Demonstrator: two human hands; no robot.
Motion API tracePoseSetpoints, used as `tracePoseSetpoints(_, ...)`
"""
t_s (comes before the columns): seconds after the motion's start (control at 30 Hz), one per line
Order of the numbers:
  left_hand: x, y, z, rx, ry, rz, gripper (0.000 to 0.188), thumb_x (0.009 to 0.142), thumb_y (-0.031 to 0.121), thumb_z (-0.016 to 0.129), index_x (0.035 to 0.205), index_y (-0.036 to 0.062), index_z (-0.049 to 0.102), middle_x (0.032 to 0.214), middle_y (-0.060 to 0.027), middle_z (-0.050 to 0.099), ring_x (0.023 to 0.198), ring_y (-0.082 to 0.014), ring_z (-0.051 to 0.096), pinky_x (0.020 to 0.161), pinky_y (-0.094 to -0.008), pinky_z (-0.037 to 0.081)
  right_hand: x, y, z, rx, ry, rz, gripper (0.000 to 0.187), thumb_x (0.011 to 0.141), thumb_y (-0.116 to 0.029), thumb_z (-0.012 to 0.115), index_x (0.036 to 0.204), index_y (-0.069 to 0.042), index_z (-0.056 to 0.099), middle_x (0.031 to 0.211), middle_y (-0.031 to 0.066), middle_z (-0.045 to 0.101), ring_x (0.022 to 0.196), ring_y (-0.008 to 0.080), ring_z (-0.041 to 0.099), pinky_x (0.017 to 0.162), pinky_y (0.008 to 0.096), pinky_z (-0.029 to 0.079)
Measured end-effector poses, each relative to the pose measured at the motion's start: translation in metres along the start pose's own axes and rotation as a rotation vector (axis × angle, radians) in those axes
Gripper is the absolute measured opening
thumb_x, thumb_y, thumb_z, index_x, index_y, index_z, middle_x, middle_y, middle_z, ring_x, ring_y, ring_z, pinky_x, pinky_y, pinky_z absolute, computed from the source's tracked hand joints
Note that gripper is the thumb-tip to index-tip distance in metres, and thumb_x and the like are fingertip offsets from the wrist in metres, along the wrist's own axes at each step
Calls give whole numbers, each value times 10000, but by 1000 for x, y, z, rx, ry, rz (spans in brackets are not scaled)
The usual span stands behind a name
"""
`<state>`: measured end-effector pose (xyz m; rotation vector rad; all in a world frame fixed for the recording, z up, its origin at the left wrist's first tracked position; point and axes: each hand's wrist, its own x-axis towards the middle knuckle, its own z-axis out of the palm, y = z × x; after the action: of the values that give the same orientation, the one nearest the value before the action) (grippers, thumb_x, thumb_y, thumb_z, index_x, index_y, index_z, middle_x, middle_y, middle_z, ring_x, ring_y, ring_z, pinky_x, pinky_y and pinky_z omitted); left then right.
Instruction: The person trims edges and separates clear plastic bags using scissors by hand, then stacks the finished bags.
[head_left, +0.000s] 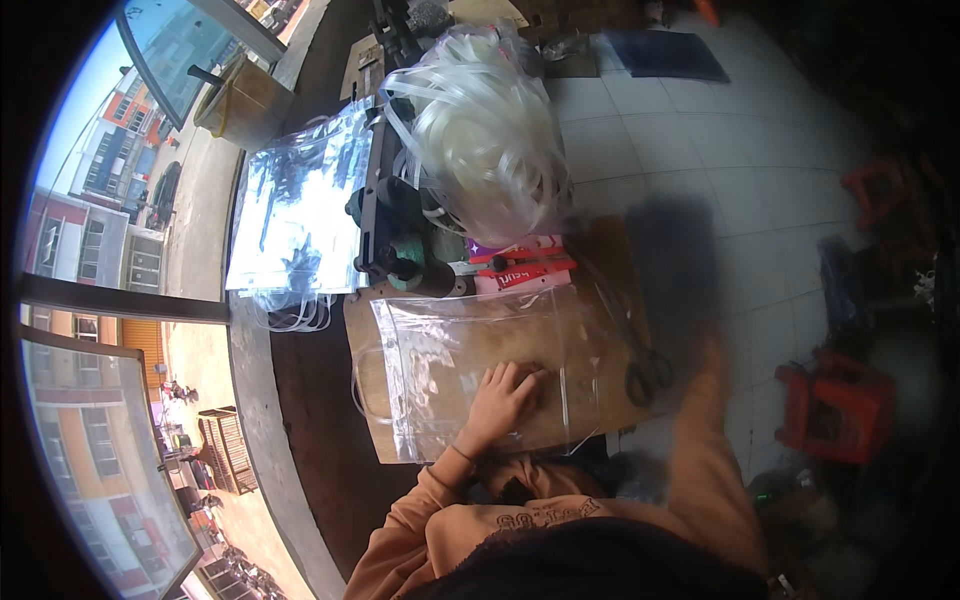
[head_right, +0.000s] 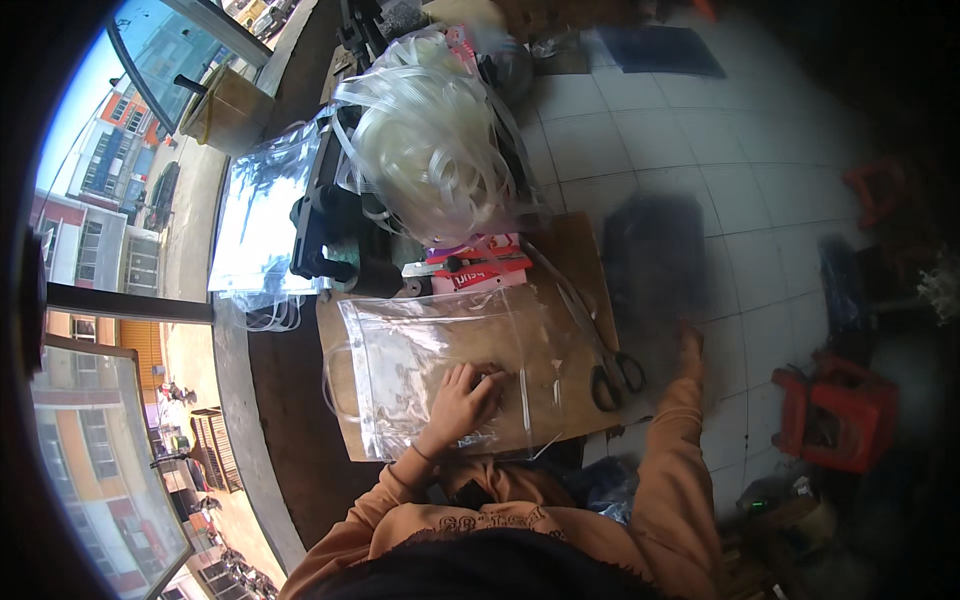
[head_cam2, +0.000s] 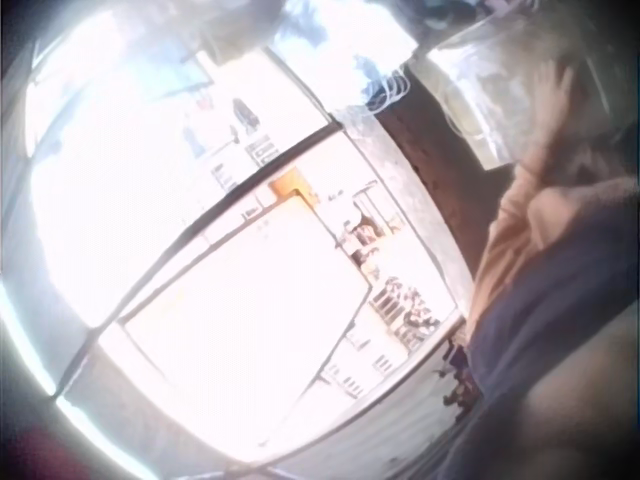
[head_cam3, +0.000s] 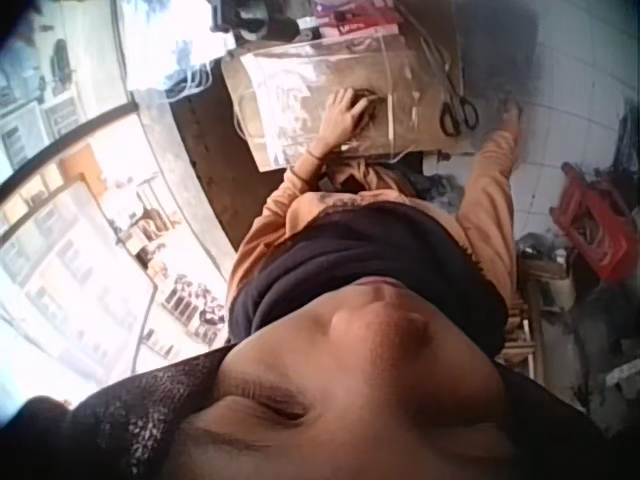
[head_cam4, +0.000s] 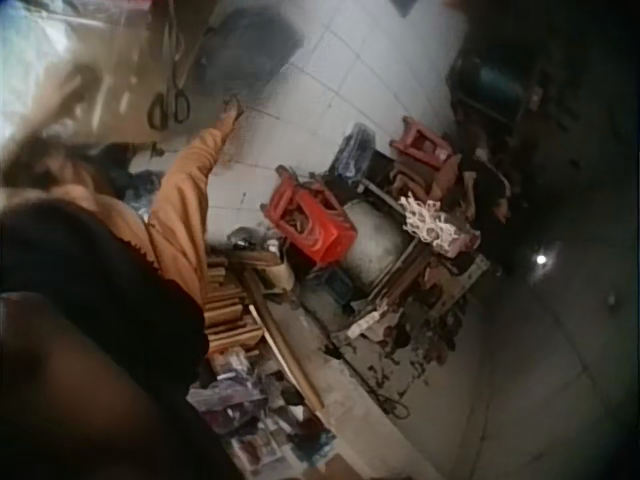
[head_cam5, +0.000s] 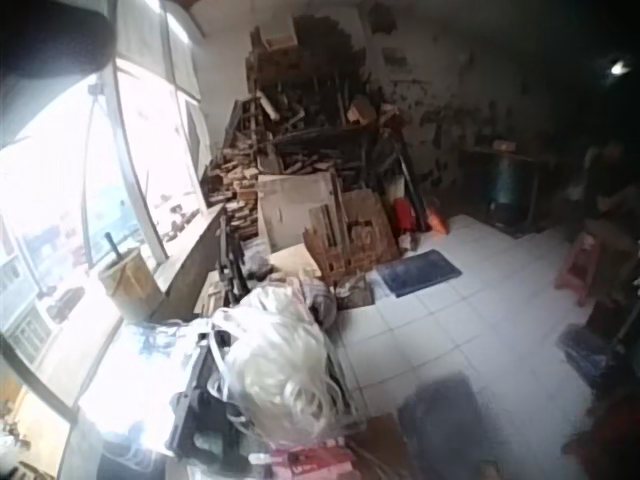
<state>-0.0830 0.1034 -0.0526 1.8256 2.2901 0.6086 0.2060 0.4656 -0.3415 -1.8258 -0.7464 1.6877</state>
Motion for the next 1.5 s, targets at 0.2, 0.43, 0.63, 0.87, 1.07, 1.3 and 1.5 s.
tracePoseSetpoints(0.2, 2, 3, -3, 18, -2, -8, 349, 767, 167, 627, 1110, 131, 573, 1043, -79, 520, 877, -260, 501, 764, -375, 412, -18, 56, -3, -249, 50, 117, 408, 834, -211, 643, 1177, -12, 545, 1097, 123, 601, 983, 246, 579, 825, 343, 474)
tracePoseSetpoints(0.43, -3, -1, -5, -26, 13, -6, 372, 777, 167, 617, 1141, 131, 549, 1045, -98, 508, 927, -281, 485, 786, -385, 407, -96, 106, -41, -338, 136, 160, 340, 834, -160, 621, 1138, -21, 556, 1075, 129, 601, 958, 243, 586, 804, 346, 484)
tracePoseSetpoints(0.63, -10, -6, -15, -337, 20, -61, 318, 794, 106, 607, 1106, 83, 548, 1130, -156, 458, 1015, -321, 484, 848, -407, 424, -152, 145, -99, -451, 315, 128, 286, 834, -116, 601, 1105, -30, 565, 1057, 135, 600, 937, 241, 592, 787, 349, 492)
tracePoseSetpoints(0.87, -33, -60, -111, -150, 421, -220, 342, 779, 24, 626, 1111, 80, 565, 1169, -152, 468, 1076, -329, 495, 884, -395, 446, -282, 0, -11, -420, 715, -824, 199, 872, -49, 526, 1065, -18, 561, 1061, 144, 556, 898, 269, 586, 753, 370, 505)
tracePoseSetpoints(1.07, -40, -134, -162, 220, 520, -348, 472, 756, 64, 654, 1193, 60, 475, 1192, -188, 443, 1081, -359, 470, 901, -423, 416, -420, -74, 144, -633, 228, -1742, 217, 906, -99, 503, 1076, 31, 535, 1133, 205, 509, 1030, 350, 525, 865, 417, 450)
tracePoseSetpoints(1.3, -17, -140, -140, 76, 593, -261, 445, 770, 16, 628, 1188, 48, 479, 1203, -193, 455, 1111, -379, 464, 920, -424, 417, -437, -5, 224, -1353, -329, -1458, 718, 824, -528, 523, 1407, -161, 322, 1481, 214, 177, 1366, 359, 190, 1037, 641, 101)
tracePoseSetpoints(1.5, -41, -111, -72, -134, 446, -212, 551, 766, 48, 652, 1270, 46, 431, 1361, -241, 328, 1225, -394, 384, 977, -436, 384, -440, -1, 226, -1419, -412, -1360, 757, 797, -511, 559, 1428, -199, 283, 1496, 206, 124, 1387, 347, 124, 1034, 654, 48)
